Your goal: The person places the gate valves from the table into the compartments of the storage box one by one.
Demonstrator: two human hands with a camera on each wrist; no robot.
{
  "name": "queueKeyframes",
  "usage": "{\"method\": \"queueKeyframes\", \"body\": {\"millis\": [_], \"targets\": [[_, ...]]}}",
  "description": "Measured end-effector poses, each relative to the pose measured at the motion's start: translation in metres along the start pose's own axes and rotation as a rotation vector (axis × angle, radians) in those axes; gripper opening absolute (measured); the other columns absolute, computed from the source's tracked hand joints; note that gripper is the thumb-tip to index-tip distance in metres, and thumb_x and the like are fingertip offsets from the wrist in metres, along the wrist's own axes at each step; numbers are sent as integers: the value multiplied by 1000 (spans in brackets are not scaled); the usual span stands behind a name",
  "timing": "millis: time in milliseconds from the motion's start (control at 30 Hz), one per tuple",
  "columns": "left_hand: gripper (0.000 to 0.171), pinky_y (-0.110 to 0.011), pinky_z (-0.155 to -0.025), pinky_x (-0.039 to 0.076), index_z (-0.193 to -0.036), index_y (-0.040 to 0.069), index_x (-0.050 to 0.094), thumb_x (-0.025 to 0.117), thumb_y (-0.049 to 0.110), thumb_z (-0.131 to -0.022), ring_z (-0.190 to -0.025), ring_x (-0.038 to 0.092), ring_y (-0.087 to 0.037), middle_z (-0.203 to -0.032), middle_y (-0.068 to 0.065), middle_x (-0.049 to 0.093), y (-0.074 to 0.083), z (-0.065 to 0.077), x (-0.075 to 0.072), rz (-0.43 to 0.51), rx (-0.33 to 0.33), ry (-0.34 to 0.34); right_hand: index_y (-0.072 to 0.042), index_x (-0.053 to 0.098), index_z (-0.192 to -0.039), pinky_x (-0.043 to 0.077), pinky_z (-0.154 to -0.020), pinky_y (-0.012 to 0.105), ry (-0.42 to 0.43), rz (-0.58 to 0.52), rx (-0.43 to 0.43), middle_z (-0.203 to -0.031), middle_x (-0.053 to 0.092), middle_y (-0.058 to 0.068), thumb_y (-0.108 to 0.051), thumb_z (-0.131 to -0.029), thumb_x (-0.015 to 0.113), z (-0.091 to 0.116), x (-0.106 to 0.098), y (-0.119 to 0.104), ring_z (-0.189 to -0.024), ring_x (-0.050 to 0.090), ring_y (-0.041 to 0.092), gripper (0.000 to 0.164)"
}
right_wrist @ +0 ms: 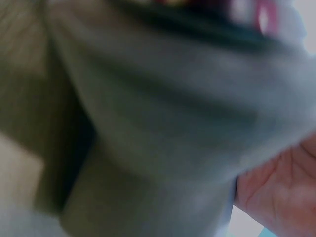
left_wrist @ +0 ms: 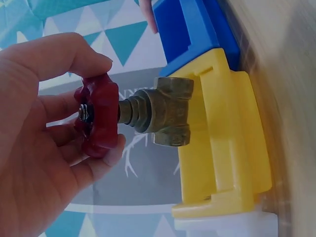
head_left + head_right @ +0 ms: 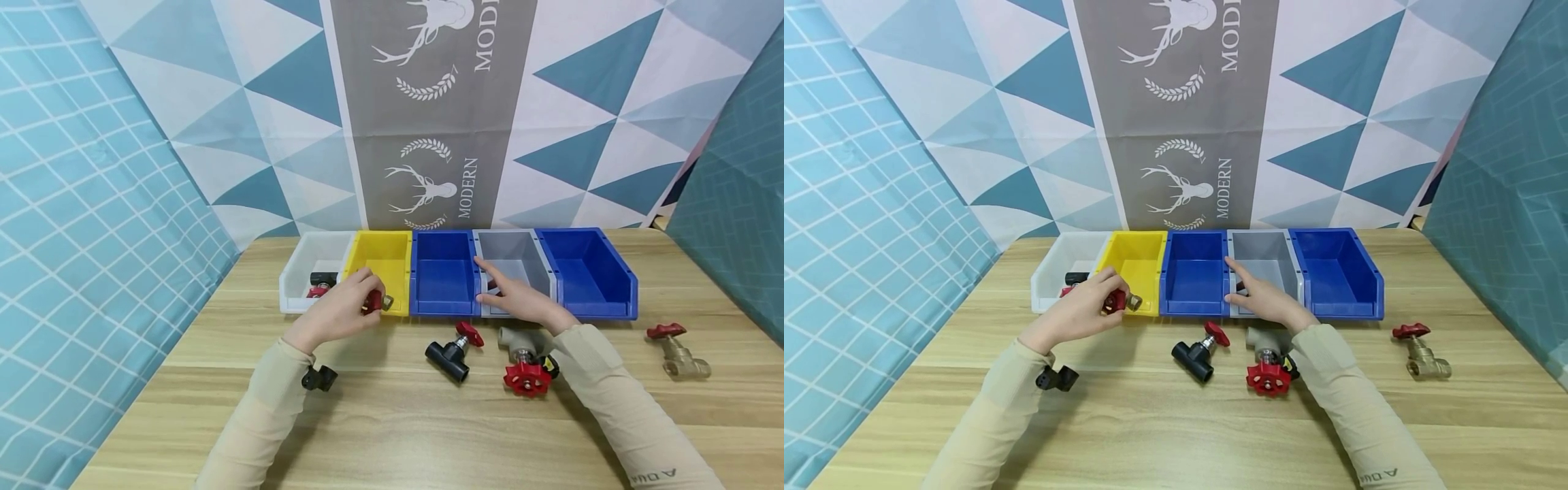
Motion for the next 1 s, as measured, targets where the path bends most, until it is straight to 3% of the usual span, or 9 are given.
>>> {"method": "queueKeyframes", "body": {"millis": [233,533,800,1000], "targets": [[17,-20,-63,40,-87,14,50,58,19,-73,-72,43,-9,-85,5,42,-10,-2,1,52,-12,4,-26,-1,-137,31,-88,52,-6,-25,-4,-138,19,13,-36,-85,47,0,1,1,-113,37,36,72],[22,-22,-62,40,-94,11,52,61,22,-77,-71,44,-11,-87,3,43,-25,-7,0,68,-87,28,-28,0,-137,29,-89,53,-3,-44,7,-139,19,13,-34,-86,48,1,1,2,-115,35,35,70],[23,-25,-66,40,-96,12,51,60,24,-79,-73,44,-12,-89,2,45,-35,-13,5,98,-79,41,-29,-1,-137,29,-89,53,-6,-51,18,-138,21,14,-35,-85,47,1,2,4,-115,36,35,70],[24,-25,-65,41,-94,9,53,61,25,-78,-72,45,-11,-87,2,47,-43,-17,6,129,-109,72,-27,-1,-137,29,-89,53,-6,-36,2,-138,19,14,-36,-85,47,1,1,3,-114,36,36,71]]}}
Point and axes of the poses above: each hand's wrist, its own z-axis away from the middle knuckle, its own x-axis out of the palm, y = z × x, the point moved 10 cm from there along -z, towards the middle knuckle
